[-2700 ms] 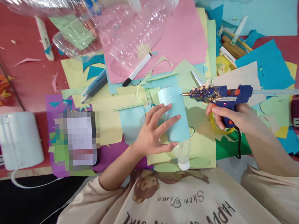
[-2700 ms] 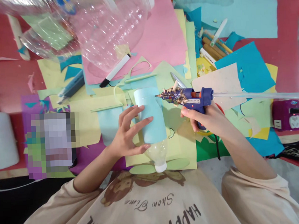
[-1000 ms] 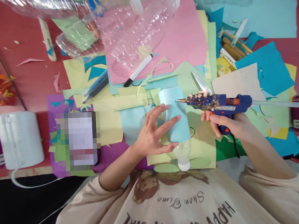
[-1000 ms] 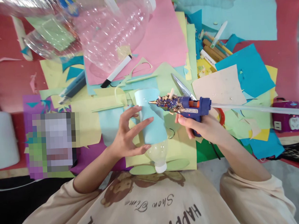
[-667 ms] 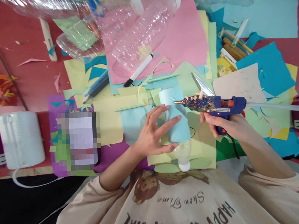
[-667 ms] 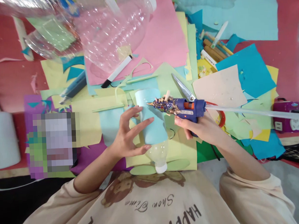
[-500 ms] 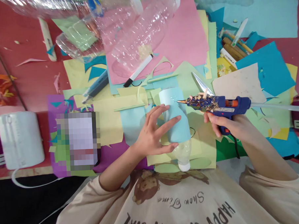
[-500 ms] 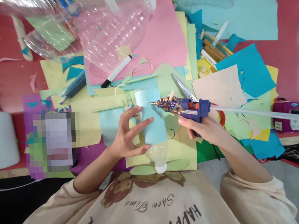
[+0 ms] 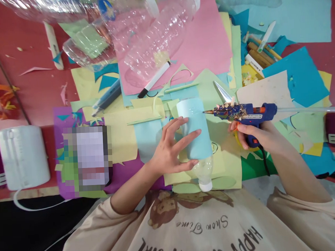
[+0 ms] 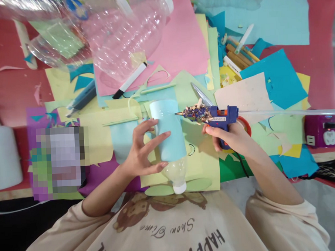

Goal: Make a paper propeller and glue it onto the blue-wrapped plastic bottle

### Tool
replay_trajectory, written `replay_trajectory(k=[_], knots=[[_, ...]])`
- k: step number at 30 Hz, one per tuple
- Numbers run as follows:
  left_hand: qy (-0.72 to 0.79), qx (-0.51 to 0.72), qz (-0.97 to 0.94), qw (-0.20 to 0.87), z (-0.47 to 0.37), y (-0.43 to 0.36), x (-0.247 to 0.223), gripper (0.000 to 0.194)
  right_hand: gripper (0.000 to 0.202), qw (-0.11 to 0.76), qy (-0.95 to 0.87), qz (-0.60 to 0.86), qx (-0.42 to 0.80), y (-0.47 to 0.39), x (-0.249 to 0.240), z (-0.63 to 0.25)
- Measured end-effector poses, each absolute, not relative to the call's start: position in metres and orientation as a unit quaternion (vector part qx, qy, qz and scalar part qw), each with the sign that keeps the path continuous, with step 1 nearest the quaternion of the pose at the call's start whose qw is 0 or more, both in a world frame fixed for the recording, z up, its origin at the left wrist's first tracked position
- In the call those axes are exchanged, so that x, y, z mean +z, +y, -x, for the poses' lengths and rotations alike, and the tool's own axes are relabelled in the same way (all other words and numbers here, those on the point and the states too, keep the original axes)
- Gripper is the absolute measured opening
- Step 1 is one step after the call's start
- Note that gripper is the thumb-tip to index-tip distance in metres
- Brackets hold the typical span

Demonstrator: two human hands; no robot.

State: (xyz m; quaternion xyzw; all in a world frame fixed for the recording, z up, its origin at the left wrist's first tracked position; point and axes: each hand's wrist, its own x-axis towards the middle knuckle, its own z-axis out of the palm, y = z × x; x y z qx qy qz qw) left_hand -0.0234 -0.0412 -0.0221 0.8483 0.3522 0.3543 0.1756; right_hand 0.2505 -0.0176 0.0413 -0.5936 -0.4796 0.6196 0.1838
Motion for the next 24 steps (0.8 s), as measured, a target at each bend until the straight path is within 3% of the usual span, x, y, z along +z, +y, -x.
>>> replay_trajectory(k=[8, 11, 13, 16, 21, 24], knots=[[0.349, 0.346, -0.853, 0.176, 0.023, -0.042, -0.024, 0.063, 0.018, 0.326, -0.437, 0.666, 0.509, -0.02, 0.041, -0.273], [0.346, 0.345, -0.855, 0.172, 0.023, -0.043, -0.024, 0.064, 0.016, 0.471, -0.361, 0.708, 0.383, -0.016, 0.031, -0.302], [0.346, 0.341, -0.856, 0.177, 0.022, -0.043, -0.025, 0.067, 0.018, 0.495, -0.296, 0.766, 0.284, -0.012, 0.026, -0.322], [0.35, 0.331, -0.855, 0.193, 0.022, -0.043, -0.025, 0.07, 0.016, 0.393, -0.264, 0.851, 0.227, -0.008, 0.026, -0.345], [0.37, 0.307, -0.854, 0.198, 0.02, -0.043, -0.024, 0.071, 0.048, 0.055, -0.423, 0.901, 0.078, -0.011, 0.04, -0.362], [0.376, 0.298, -0.856, 0.193, 0.02, -0.044, -0.017, 0.071, 0.045, 0.02, -0.494, 0.869, -0.036, -0.018, 0.046, -0.353]])
